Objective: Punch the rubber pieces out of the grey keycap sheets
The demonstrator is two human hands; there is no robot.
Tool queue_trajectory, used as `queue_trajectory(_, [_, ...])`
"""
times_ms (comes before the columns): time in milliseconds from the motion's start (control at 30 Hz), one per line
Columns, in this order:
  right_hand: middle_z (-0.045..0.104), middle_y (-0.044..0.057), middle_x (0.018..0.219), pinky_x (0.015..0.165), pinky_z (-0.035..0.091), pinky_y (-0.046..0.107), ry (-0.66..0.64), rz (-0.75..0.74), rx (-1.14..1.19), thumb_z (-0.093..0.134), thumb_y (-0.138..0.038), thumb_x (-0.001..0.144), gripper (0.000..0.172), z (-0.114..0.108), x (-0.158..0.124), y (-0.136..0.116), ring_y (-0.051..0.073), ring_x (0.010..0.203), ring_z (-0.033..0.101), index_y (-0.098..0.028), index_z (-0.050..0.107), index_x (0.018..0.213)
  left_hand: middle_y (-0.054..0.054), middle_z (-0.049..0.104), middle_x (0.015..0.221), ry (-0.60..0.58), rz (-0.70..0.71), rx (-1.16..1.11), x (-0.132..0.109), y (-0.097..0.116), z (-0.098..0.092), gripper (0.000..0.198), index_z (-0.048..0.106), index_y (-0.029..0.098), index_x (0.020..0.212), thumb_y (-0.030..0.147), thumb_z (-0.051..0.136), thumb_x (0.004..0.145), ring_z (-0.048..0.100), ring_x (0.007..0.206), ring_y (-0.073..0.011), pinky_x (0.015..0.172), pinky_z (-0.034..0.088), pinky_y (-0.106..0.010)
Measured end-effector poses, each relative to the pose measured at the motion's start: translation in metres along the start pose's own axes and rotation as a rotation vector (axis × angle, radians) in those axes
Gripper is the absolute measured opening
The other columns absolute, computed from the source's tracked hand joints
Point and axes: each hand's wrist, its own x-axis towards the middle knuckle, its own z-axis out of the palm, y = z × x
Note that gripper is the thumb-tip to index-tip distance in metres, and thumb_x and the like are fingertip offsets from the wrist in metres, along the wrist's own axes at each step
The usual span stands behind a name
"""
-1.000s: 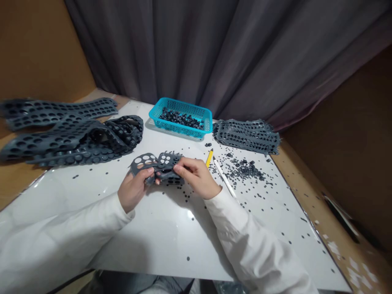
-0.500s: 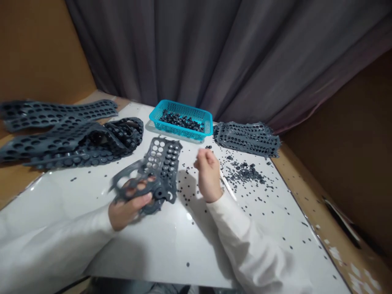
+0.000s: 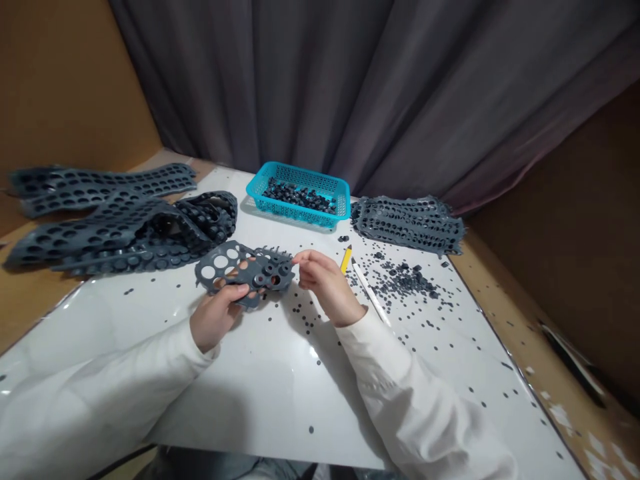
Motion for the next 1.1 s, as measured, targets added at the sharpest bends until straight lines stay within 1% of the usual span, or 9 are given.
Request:
queue_trajectory(133, [0.037, -0.006, 0.054, 0.053, 0.026, 0.024, 0.024, -0.316, -0.637, 0.054, -0.030, 0.075, 0.012, 0.002, -0.010, -0.010, 0.009, 0.051, 0.033, -0.018, 0.053, 0.076, -0.003, 0.070, 0.080, -0.064, 0.054, 0.010, 0.003, -0.008, -0.006, 0.027, 0.068, 0.018, 0.081, 0.023, 0.068, 0.054, 0.063, 0.088, -0.0250, 0.075, 0.051, -0.032])
queue_trajectory(200, [0.039, -0.005, 0.056, 0.054, 0.026, 0.024, -0.048, -0.401, -0.872, 0.058, -0.036, 0.075, 0.019, 0.001, -0.013, -0.013, 0.010, 0.052, 0.035, -0.019, 0.050, 0.077, -0.003, 0.070, 0.082, -0.125, 0.061, 0.000, 0.003, -0.011, -0.008, 0.025, 0.069, 0.019, 0.080, 0.024, 0.069, 0.056, 0.062, 0.090, -0.0249, 0.076, 0.051, -0.032])
queue_trajectory(367, [0.045, -0.001, 0.059, 0.053, 0.022, 0.025, -0.217, -0.512, -1.141, 0.047, -0.040, 0.085, 0.025, 0.000, -0.011, -0.010, 0.011, 0.053, 0.035, -0.019, 0.047, 0.070, -0.005, 0.069, 0.089, -0.247, -0.042, -0.092, 0.001, -0.010, -0.004, 0.025, 0.068, 0.018, 0.085, 0.030, 0.068, 0.063, 0.060, 0.091, -0.0249, 0.078, 0.051, -0.037])
queue_trajectory(467, [0.043, -0.001, 0.058, 0.054, 0.023, 0.024, -0.126, -0.541, -1.047, 0.041, -0.036, 0.088, 0.028, 0.006, -0.011, -0.006, 0.011, 0.053, 0.036, -0.020, 0.043, 0.065, -0.006, 0.067, 0.092, -0.346, 0.005, -0.129, 0.000, -0.008, 0.001, 0.033, 0.064, 0.019, 0.091, 0.038, 0.069, 0.065, 0.061, 0.084, -0.0218, 0.069, 0.053, -0.035])
queue_trajectory(533, [0.042, -0.003, 0.056, 0.054, 0.025, 0.023, -0.073, -0.526, -0.935, 0.042, -0.034, 0.088, 0.029, 0.013, -0.013, -0.003, 0.011, 0.052, 0.037, -0.020, 0.041, 0.063, -0.002, 0.064, 0.079, -0.399, 0.032, -0.082, 0.000, -0.008, 0.003, 0.038, 0.061, 0.019, 0.089, 0.037, 0.076, 0.058, 0.059, 0.066, -0.0152, 0.055, 0.051, -0.027])
queue_trajectory(667, [0.039, -0.004, 0.054, 0.054, 0.027, 0.022, -0.153, -0.507, -0.802, 0.044, -0.033, 0.087, 0.030, 0.021, -0.017, 0.000, 0.010, 0.051, 0.036, -0.020, 0.038, 0.061, 0.003, 0.049, 0.046, -0.401, -0.122, 0.053, 0.000, -0.010, 0.001, 0.039, 0.056, 0.015, 0.058, 0.049, 0.075, 0.057, 0.046, 0.041, -0.0081, 0.040, 0.040, -0.020])
queue_trajectory(767, [0.040, -0.004, 0.056, 0.054, 0.028, 0.021, -0.244, -0.515, -0.792, 0.047, -0.031, 0.086, 0.028, 0.019, -0.018, -0.001, 0.009, 0.052, 0.037, -0.019, 0.040, 0.061, 0.001, 0.044, 0.037, -0.352, -0.103, 0.243, 0.002, -0.010, -0.004, 0.050, 0.049, 0.015, 0.043, 0.057, 0.062, 0.068, 0.042, 0.037, -0.0089, 0.039, 0.037, -0.022])
queue_trajectory(900, [0.044, -0.004, 0.055, 0.054, 0.031, 0.022, -0.293, -0.418, -0.635, 0.047, -0.033, 0.086, 0.028, 0.015, -0.016, 0.001, 0.009, 0.052, 0.040, -0.019, 0.045, 0.062, -0.001, 0.051, 0.042, -0.292, 0.099, 0.447, 0.002, -0.008, -0.006, 0.046, 0.054, 0.016, 0.045, 0.047, 0.055, 0.079, 0.047, 0.042, -0.0114, 0.045, 0.039, -0.023])
queue_trajectory(1100, [0.055, -0.001, 0.059, 0.063, 0.041, 0.027, -0.108, -0.256, -0.179, 0.048, -0.040, 0.084, 0.026, 0.019, -0.014, 0.012, 0.013, 0.061, 0.051, -0.019, 0.047, 0.067, 0.000, 0.054, 0.053, -0.341, 0.227, 0.304, 0.002, -0.005, -0.001, 0.035, 0.057, 0.018, 0.053, 0.043, 0.057, 0.078, 0.050, 0.055, -0.0146, 0.057, 0.045, -0.027])
